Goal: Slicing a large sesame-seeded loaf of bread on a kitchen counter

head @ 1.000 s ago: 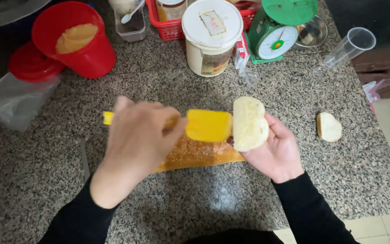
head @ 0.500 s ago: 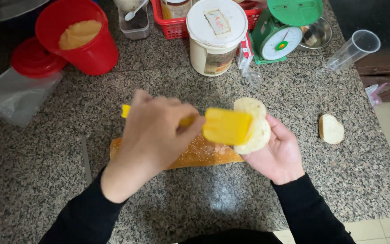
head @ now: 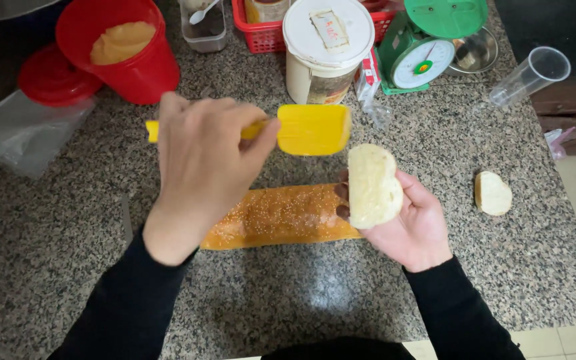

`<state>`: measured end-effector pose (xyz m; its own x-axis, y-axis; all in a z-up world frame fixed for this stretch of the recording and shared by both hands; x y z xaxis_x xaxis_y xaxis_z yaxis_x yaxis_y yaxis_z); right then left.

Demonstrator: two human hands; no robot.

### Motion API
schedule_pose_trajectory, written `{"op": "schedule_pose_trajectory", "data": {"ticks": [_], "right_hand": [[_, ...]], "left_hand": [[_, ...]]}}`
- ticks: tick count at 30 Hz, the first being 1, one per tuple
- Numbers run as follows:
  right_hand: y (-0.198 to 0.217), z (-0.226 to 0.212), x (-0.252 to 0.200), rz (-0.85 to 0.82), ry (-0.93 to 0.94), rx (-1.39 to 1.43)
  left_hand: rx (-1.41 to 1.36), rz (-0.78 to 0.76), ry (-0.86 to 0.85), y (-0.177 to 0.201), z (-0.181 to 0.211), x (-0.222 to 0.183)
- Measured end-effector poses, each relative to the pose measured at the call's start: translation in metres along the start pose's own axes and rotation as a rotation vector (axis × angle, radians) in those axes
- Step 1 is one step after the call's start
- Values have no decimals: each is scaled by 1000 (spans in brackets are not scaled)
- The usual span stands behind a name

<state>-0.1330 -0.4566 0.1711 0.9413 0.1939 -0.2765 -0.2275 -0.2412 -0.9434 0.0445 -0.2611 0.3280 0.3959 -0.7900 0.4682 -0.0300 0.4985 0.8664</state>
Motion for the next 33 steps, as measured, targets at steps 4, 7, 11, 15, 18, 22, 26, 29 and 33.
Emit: {"op": "schedule_pose_trajectory", "data": {"ticks": [4,7,11,15,18,22,26,29,33], "right_hand": [[-5,-7,2,-40,9,6],[12,-19,1,137,85,86],[15,-26,-1,233,139,147],[10,-22,9,248,117,130],[9,-17,16,105,86,64],[45,-20,25,225,77,-11],[82,-23,38,400,63,0],[87,-26,42,347,70,8],[96,-36,40,343,107,-37]], "left_hand": [[-335,-225,91,-27,30,-12],[-311,-466,135,-48,28,-37],[-293,-476,239,-29,11,-45],[-250,-282,340,-8,-8,-36],[14,145,168,8,-61,-47],[155,92,374,-1,-188,-65],[133,-101,716,-18,-297,-61],[184,-221,826,-35,-350,-43],[337,-362,736,-81,-418,-21]]}}
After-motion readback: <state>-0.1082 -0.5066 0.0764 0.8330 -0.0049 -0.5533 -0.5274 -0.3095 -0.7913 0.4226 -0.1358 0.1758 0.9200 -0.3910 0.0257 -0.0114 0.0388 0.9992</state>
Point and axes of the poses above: each hand's wrist, its own x-axis towards the middle knuckle, its own y-axis out of the back of the hand, z = x × y, the point moved 7 cm from there along x, towards the middle knuckle, and after that the axes turned 14 degrees about -y, right-handed, at the moved point
